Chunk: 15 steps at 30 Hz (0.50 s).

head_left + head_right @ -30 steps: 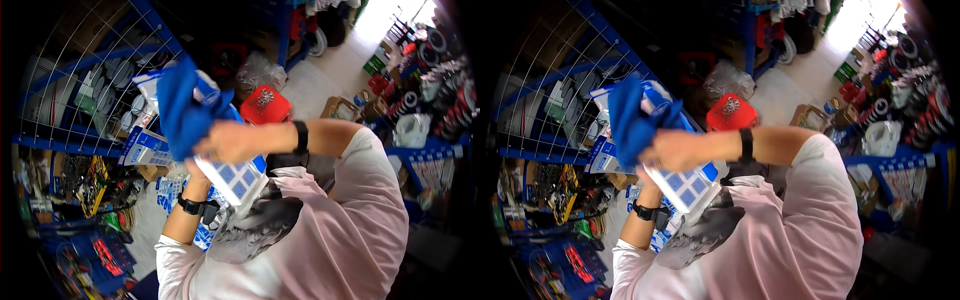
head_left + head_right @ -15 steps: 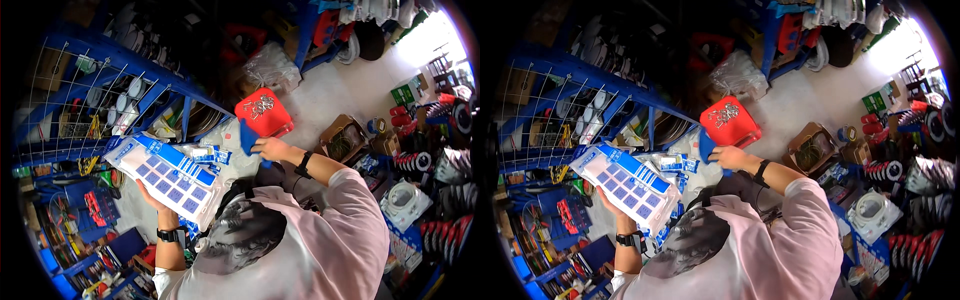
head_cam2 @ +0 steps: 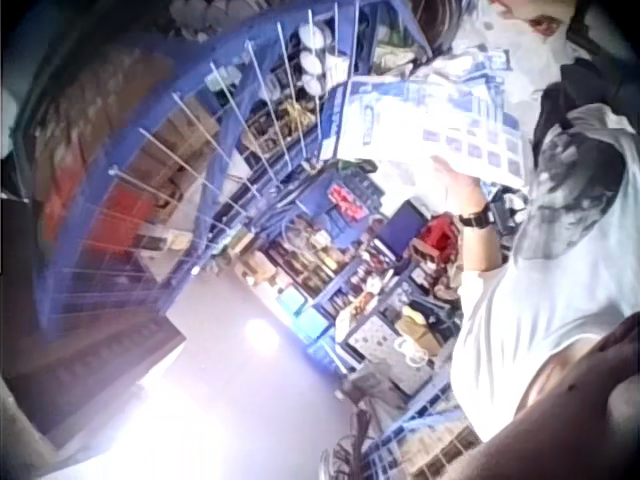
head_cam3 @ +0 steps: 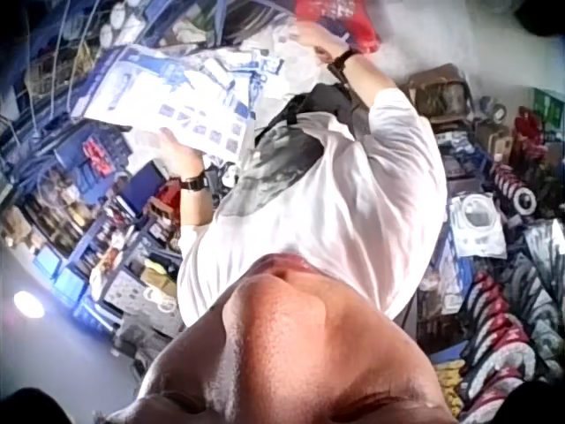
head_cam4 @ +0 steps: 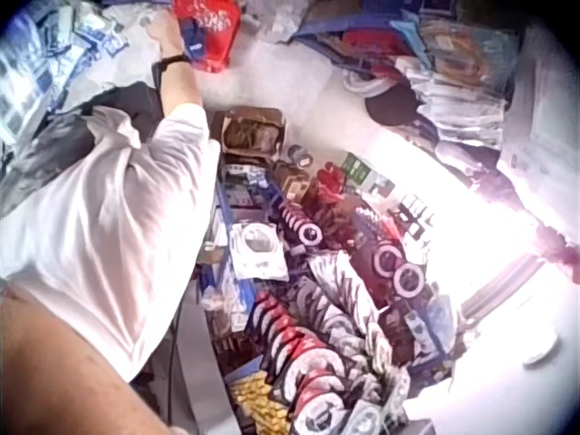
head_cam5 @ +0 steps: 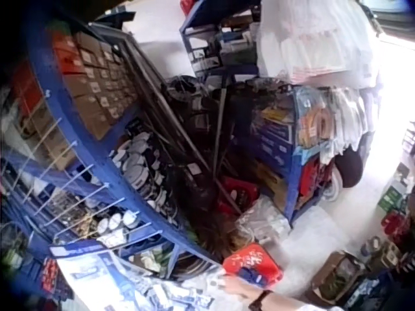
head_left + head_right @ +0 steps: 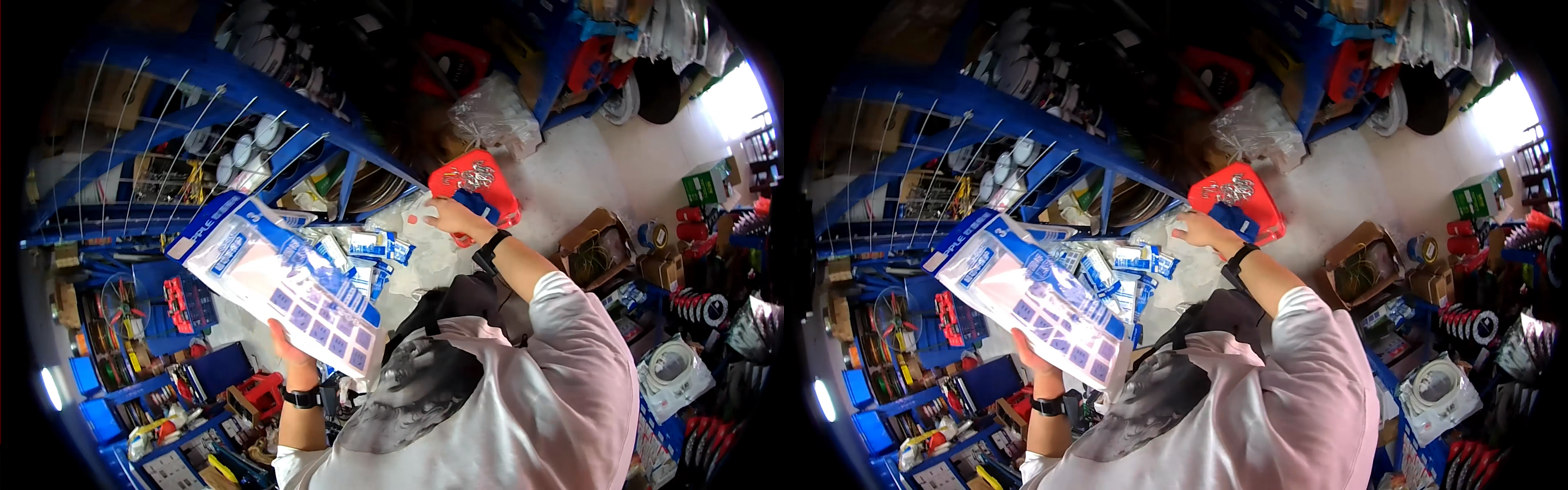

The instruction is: The person picks up a packaged power strip from the floor and wipes the plastic packaging with a blue cloth.

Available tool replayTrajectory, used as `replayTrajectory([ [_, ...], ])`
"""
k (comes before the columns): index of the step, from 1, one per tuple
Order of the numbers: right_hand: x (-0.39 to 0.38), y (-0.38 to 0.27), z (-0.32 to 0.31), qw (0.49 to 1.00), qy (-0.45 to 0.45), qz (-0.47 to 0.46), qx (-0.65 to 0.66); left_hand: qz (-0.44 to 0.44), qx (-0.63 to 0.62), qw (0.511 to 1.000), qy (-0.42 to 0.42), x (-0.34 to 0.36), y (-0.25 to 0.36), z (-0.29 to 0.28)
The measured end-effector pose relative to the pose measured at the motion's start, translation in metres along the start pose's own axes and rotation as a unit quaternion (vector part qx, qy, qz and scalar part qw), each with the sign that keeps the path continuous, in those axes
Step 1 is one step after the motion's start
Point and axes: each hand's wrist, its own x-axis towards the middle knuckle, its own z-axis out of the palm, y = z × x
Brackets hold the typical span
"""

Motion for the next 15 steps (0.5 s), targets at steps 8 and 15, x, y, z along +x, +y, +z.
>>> replayTrajectory([
  [8, 0.032, -0.276, -0.093, 0.889, -0.016, -0.19, 0.416, -0.02, -0.045, 0.99, -0.134, -0.006, 0.009, -0.04],
  [15, 0.062, -0.411, -0.082, 0.827, -0.129, -0.091, 0.539, -0.073, -0.053, 0.966, -0.243, 0.008, 0.02, -0.132],
])
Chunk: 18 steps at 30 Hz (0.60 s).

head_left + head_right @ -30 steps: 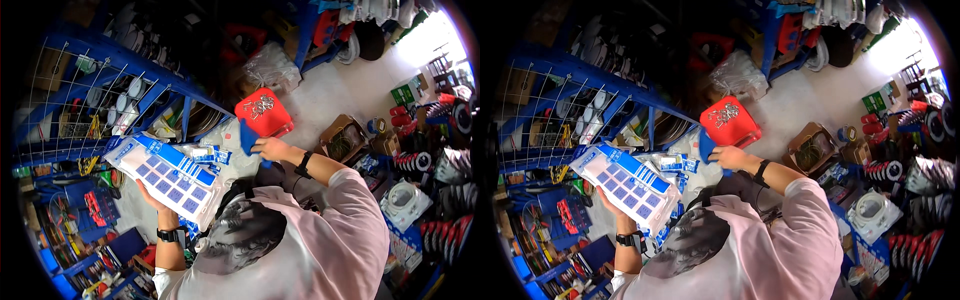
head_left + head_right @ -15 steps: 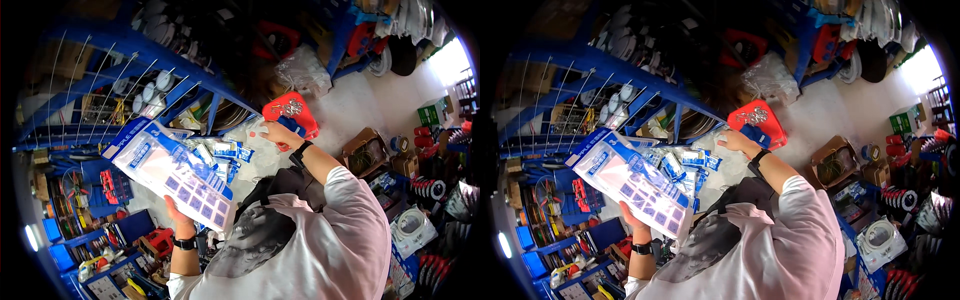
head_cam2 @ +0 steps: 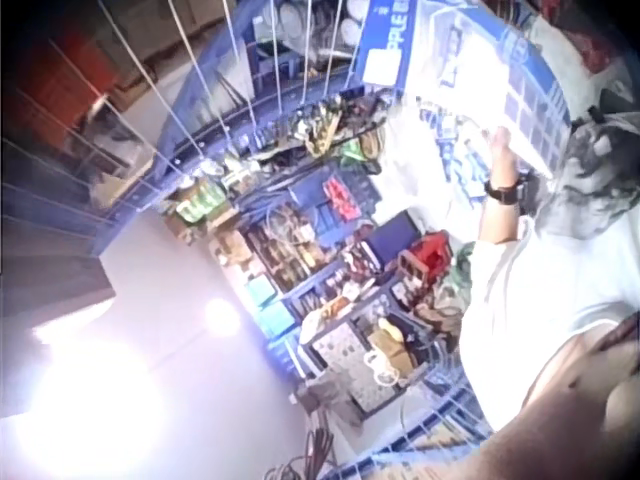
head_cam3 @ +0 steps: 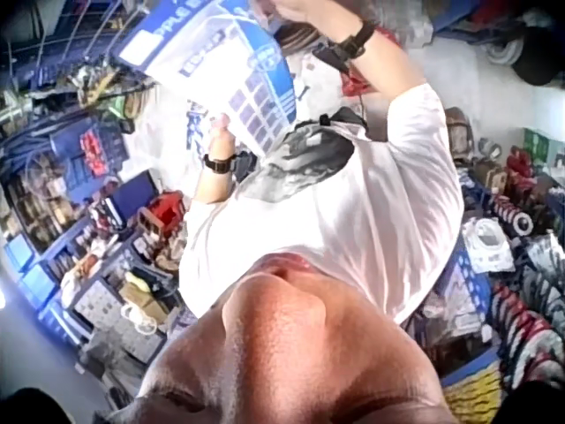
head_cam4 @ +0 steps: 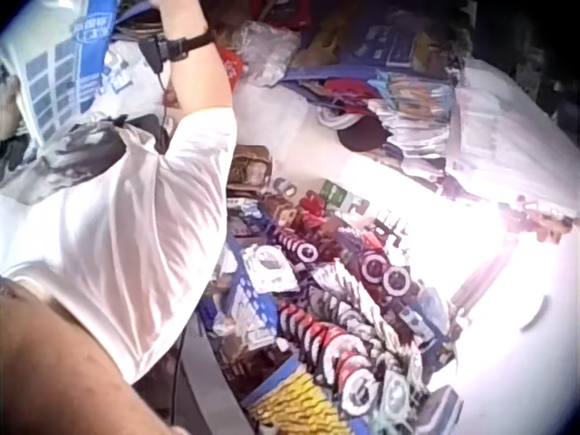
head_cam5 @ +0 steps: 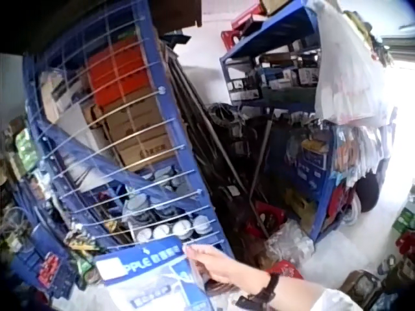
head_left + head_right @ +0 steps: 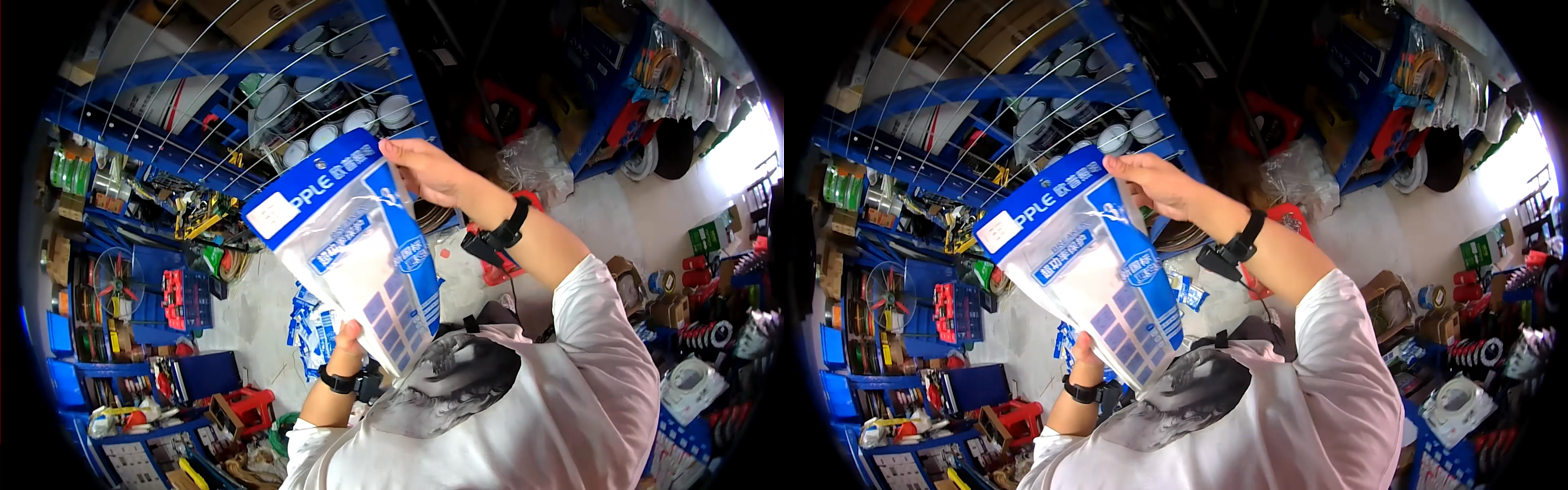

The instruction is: The person picks up a packaged power strip from the floor and wipes the plastic packaging with a blue cloth.

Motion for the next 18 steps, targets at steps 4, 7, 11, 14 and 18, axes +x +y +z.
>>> replayTrajectory([
  [4, 0.022, 0.004, 0.072, 0.998, -0.004, -0.06, -0.011, -0.041, -0.028, 0.999, 0.022, -0.027, 0.028, -0.06],
  [7, 0.021, 0.039, 0.108, 0.985, 0.06, -0.129, -0.098, -0.025, 0.064, 0.998, 0.009, -0.044, 0.057, -0.103],
  [11, -0.005, 0.072, 0.173, 0.918, 0.073, -0.158, -0.357, 0.057, 0.109, 0.992, 0.0, -0.06, 0.104, -0.142],
  [14, 0.001, 0.119, 0.187, 0.92, 0.071, -0.121, -0.367, 0.142, 0.099, 0.985, -0.03, -0.053, 0.129, -0.148],
  [18, 0.034, 0.162, 0.161, 0.911, 0.146, -0.056, -0.38, 0.148, 0.201, 0.957, 0.147, -0.044, 0.102, -0.194],
])
